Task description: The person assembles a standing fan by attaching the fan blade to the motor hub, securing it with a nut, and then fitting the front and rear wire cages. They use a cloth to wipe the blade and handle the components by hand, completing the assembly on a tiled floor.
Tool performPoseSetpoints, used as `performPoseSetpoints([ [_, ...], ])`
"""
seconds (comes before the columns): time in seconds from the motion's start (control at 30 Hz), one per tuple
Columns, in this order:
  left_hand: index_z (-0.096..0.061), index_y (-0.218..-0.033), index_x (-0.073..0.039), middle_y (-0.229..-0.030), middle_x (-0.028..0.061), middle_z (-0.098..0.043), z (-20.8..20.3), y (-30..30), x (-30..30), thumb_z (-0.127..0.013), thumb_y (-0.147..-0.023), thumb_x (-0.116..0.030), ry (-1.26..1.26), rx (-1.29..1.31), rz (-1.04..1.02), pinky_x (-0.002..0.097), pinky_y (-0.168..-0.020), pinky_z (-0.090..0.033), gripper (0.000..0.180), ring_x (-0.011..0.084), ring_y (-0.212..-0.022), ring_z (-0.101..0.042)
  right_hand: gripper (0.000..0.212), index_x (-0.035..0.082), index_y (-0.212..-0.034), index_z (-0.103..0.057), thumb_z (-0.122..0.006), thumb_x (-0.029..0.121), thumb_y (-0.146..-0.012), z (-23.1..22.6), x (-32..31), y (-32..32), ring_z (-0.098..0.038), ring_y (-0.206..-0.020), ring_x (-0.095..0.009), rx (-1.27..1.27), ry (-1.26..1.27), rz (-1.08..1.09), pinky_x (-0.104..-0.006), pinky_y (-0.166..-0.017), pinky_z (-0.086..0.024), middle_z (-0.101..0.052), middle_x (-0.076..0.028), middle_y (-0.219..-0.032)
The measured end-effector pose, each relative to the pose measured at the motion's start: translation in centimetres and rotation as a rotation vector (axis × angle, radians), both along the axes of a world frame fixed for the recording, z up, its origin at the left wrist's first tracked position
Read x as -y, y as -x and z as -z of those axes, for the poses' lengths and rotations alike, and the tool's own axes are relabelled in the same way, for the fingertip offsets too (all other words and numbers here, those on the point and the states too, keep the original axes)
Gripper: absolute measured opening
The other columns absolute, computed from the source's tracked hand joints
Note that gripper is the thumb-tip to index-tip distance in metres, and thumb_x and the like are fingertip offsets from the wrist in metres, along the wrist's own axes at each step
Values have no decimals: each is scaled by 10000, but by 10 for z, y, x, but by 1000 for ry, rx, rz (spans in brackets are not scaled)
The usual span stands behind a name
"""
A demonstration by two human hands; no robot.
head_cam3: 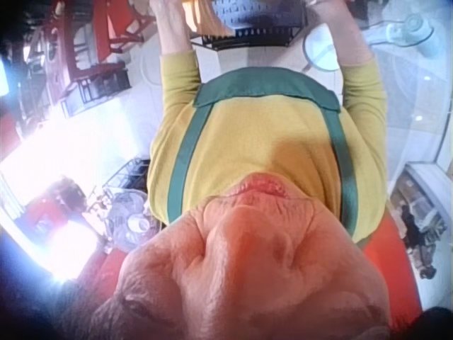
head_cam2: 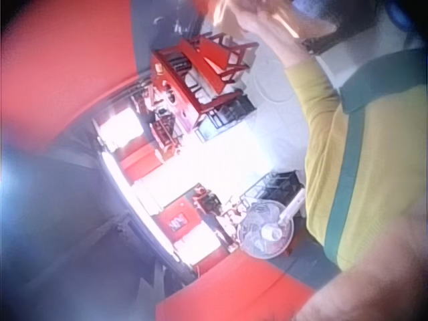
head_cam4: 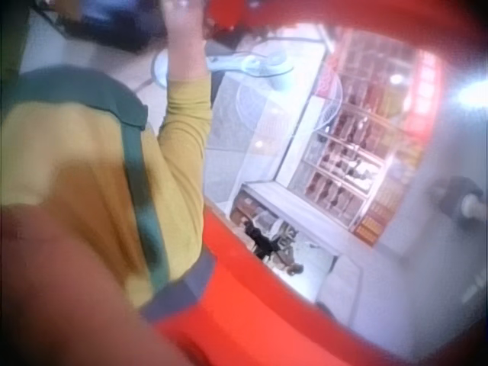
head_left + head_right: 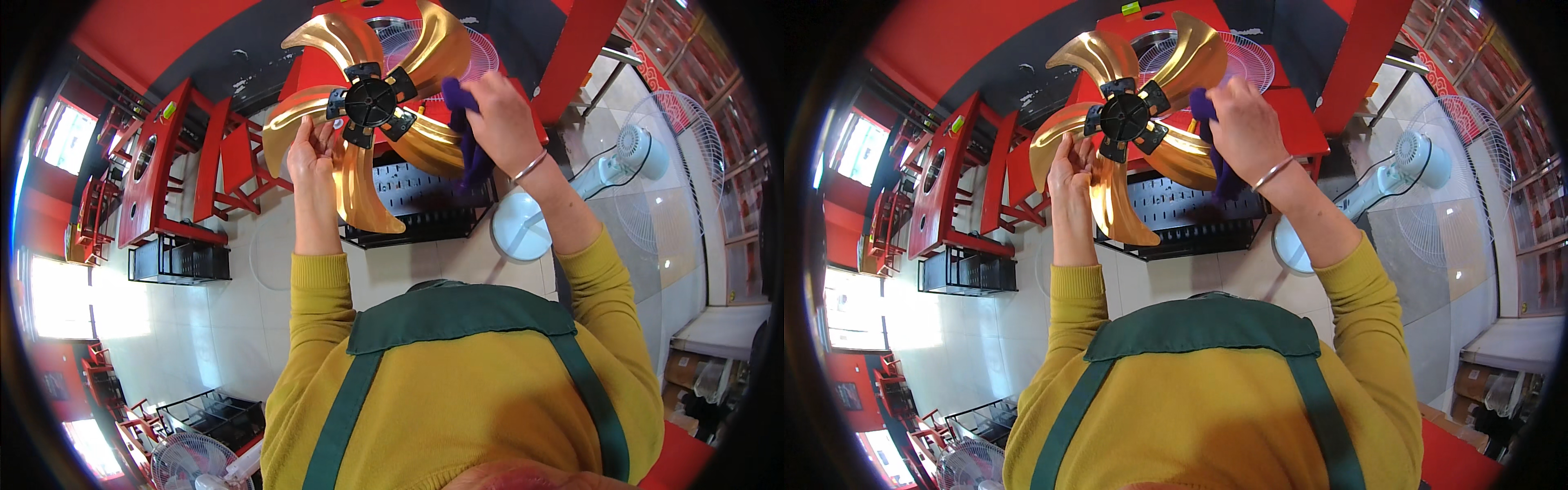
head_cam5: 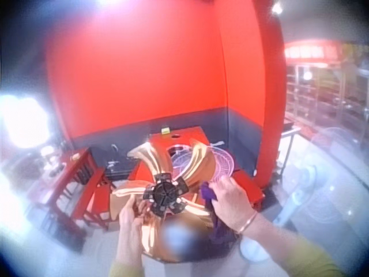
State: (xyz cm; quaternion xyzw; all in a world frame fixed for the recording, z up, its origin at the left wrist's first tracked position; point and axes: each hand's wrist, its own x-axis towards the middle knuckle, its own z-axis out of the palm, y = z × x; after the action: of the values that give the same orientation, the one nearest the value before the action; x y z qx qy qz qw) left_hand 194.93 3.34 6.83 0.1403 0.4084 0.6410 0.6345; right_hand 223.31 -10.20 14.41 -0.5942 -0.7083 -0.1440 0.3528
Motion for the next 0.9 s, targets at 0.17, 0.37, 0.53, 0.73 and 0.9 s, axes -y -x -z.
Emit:
performPoseSetpoints([
  [0.17,-714,-950,-83,-864,53,-734,-3,-5,0,-695,-967,-201,3,76,51,341,-799,-587,120,239,-833,-737,251,43,-1020,-647,-665,8,-772,-17,-40,38,-586,-1064,-306,3,-147,-62,-425,-867,-526,-585,-110,-1055],
  [0.37,-689,-1021,-56,-929,89,-735,0,-1,0,-680,-975,-182,22,70,45,345,-829,-587,135,274,-843,-737,146,32,-917,-664,-630,12,-777,-8,-56,28,-579,-1021,-296,247,28,33,-404,-887,-521,-585,-102,-1006],
  [0.53,-699,-1016,-58,-958,101,-742,4,-1,-1,-696,-958,-178,60,67,-29,389,-893,-584,133,262,-902,-745,260,51,-996,-676,-665,-5,-742,-3,-38,28,-582,-995,-290,123,-178,-132,-381,-858,-519,-582,-106,-999],
  [0.73,-707,-1058,-82,-987,80,-743,7,2,-5,-707,-953,-209,34,-1,-4,355,-810,-578,164,253,-904,-739,132,42,-918,-667,-624,86,-801,31,-25,42,-566,-994,-261,440,27,-330,-365,-825,-525,-561,-87,-994],
  [0.9,-674,-1078,-29,-935,106,-744,12,11,-4,-648,-995,-200,7,-25,-76,281,-662,-574,191,246,-776,-737,170,45,-932,-692,-655,43,-766,31,-9,0,-578,-1042,-290,226,190,-182,-399,-858,-526,-584,-101,-984],
])
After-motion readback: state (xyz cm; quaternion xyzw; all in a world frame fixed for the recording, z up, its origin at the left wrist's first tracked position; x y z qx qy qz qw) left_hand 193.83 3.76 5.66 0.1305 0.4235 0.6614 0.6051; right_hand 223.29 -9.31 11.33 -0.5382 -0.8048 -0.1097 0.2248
